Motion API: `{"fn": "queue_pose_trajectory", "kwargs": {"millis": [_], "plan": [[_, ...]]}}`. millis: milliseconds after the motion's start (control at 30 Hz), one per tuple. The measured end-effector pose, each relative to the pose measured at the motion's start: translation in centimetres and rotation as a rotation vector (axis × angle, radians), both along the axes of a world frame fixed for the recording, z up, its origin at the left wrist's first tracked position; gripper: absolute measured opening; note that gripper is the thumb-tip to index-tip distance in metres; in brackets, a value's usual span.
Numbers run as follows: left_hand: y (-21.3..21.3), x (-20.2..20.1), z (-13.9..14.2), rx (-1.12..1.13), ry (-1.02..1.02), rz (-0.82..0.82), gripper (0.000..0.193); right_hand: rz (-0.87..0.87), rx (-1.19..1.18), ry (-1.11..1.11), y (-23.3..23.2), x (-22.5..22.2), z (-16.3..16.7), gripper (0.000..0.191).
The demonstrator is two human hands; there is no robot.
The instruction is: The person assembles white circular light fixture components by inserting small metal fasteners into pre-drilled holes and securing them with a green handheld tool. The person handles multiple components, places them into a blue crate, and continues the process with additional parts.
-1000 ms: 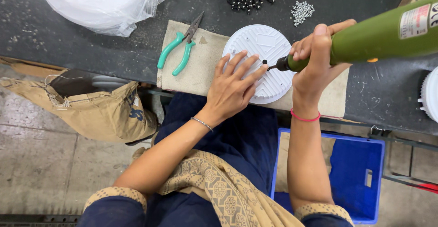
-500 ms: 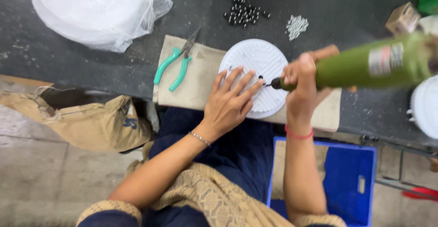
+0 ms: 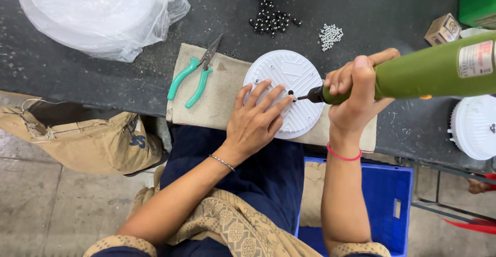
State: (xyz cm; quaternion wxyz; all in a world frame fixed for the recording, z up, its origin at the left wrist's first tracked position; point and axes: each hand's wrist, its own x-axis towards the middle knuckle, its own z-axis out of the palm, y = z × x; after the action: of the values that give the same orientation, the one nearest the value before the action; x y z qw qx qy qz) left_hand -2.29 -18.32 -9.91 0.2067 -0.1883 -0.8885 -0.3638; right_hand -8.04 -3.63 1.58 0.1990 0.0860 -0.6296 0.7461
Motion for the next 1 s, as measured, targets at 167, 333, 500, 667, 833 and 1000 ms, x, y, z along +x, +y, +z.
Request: {"fn": "queue_pose_trajectory", "kwargs": {"millis": [167,333,500,667,833,1000], "plan": [[-0.4,0.2,0.0,-0.009,0.004,0.006,0.041,-0.001,-0.007,-0.012,-0.4,0.1,-0.1,0.02],[-0.7,0.4,0.0,0.005,0.004,0.005,0.04,0.003,0.009,-0.021,-0.6,0.0,-0.3,0.019],[-0.8,0.4,0.0,0.018,0.004,0.005,0.04,0.001,0.003,-0.034,-0.7,0.0,-0.3,0.016],[-0.8,0.2,0.0,0.009,0.004,0.003,0.041,0.009,0.015,-0.041,-0.9,-0.3,-0.4,0.015],[-0.7,0.2,0.0,0.019,-0.009,0.008,0.04,0.006,0.043,-0.036,-1.1,-0.3,-0.6,0.015],[-0.7,0.3,0.0,0.017,0.003,0.003,0.04,0.004,0.049,-0.033,-1.2,0.1,-0.7,0.016]]}}
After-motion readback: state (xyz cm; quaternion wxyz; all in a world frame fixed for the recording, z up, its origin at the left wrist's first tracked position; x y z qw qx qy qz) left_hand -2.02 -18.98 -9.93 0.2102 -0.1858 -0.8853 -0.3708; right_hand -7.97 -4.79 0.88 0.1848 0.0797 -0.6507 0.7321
